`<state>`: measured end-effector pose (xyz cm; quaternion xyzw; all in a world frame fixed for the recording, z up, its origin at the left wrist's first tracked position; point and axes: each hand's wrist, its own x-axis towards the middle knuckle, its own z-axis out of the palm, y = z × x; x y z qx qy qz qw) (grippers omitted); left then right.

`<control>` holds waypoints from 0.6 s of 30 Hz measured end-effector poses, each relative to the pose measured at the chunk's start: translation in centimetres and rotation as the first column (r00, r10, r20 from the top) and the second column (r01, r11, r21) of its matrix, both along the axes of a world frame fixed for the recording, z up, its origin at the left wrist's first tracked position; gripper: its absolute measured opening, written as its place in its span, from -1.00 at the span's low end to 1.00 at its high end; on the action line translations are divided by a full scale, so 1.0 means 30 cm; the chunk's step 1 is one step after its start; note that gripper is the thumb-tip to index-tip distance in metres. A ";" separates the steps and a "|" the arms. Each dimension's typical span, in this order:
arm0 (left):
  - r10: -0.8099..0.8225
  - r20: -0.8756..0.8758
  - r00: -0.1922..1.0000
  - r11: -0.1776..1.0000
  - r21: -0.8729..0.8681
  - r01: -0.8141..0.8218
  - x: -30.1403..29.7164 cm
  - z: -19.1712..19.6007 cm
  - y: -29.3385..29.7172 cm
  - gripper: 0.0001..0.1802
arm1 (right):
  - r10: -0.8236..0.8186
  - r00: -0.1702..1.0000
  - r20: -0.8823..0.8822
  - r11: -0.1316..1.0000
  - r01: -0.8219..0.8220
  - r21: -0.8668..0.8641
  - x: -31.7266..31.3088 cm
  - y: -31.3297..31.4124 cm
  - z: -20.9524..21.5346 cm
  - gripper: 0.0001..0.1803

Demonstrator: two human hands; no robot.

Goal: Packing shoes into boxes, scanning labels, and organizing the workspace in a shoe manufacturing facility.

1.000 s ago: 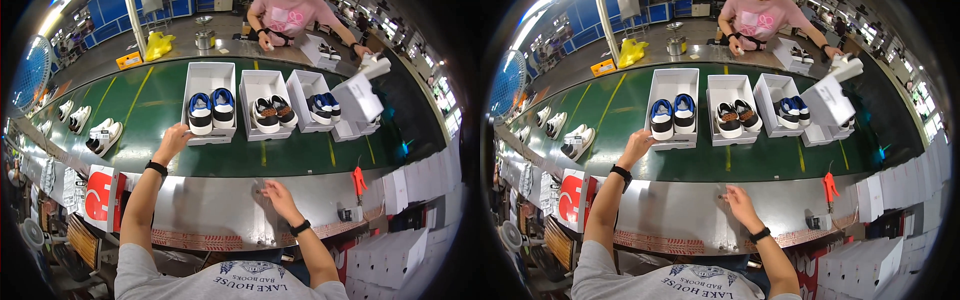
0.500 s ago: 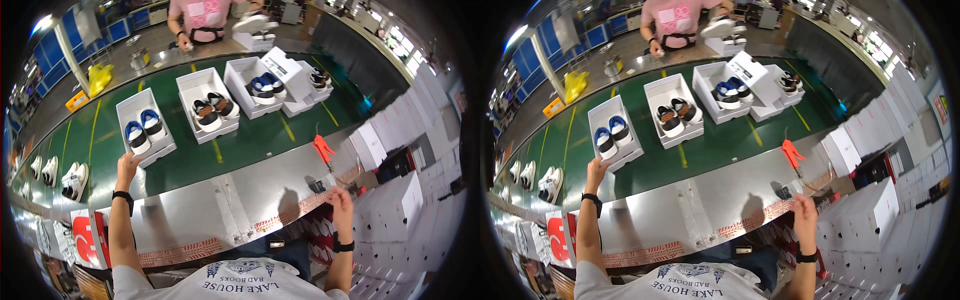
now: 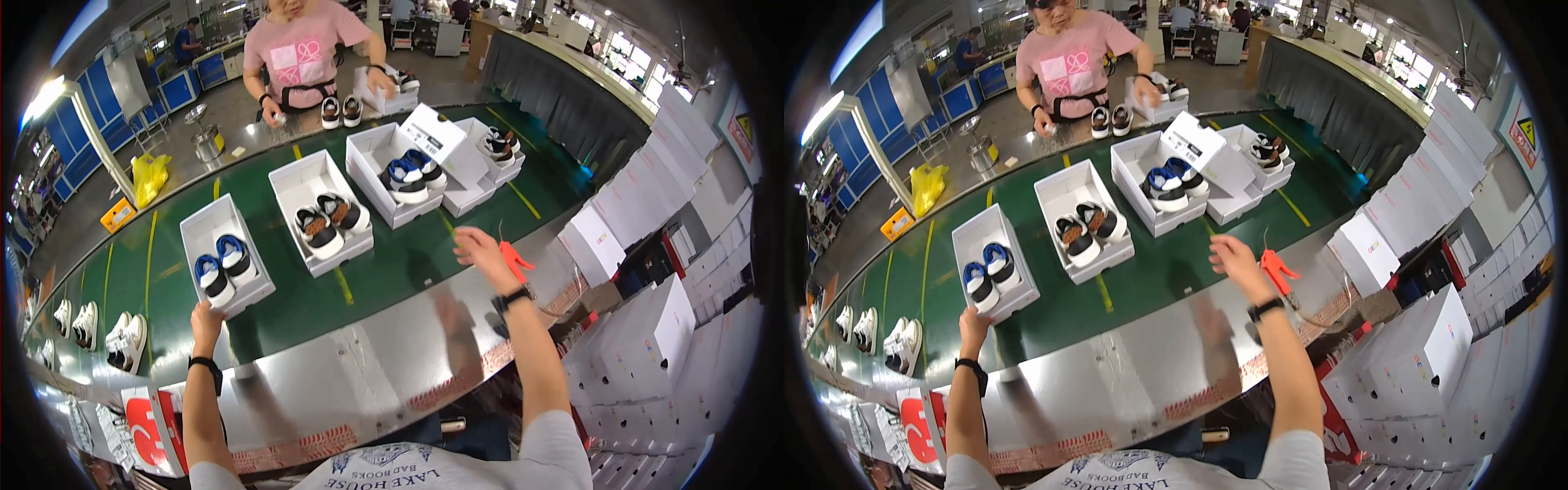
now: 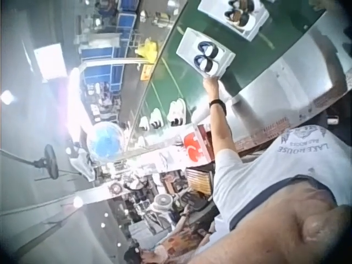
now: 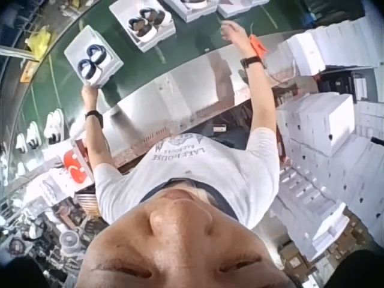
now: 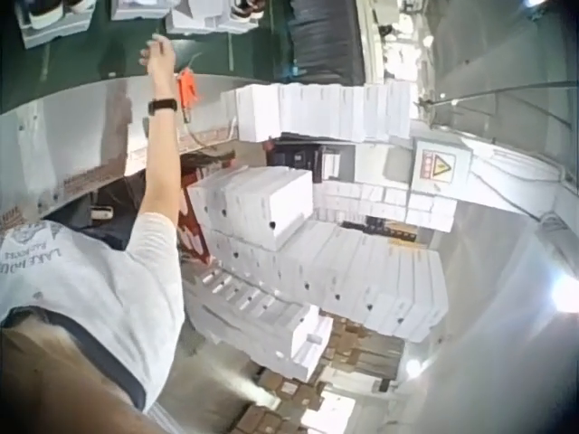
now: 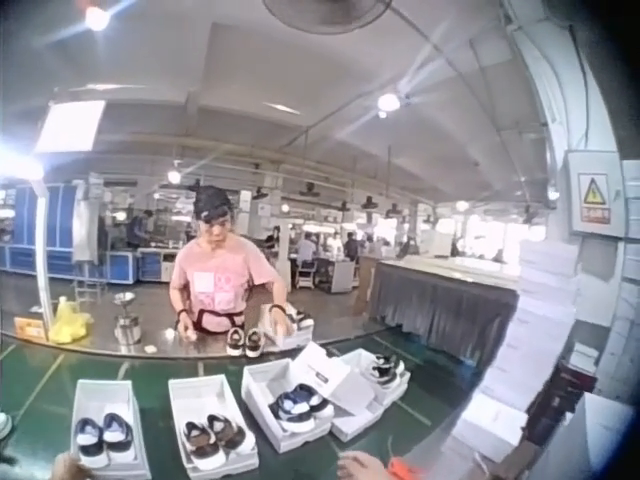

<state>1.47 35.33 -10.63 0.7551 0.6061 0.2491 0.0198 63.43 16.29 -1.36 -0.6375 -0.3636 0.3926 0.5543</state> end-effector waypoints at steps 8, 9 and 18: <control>-0.025 0.055 0.998 0.997 -0.068 0.029 0.066 -0.036 0.061 -0.57 | -0.252 0.952 -0.174 0.966 0.236 -0.103 0.433 0.602 -0.322 -0.74; -0.009 0.050 0.999 0.995 -0.104 0.014 0.063 -0.002 0.046 -0.55 | -0.241 0.950 -0.198 0.962 0.207 -0.179 0.407 0.644 -0.319 -0.69; -0.036 0.179 0.983 0.993 -0.106 0.056 0.171 0.073 0.150 -0.58 | 0.027 0.886 -0.462 0.994 -0.071 -0.078 0.371 0.667 -0.206 -0.52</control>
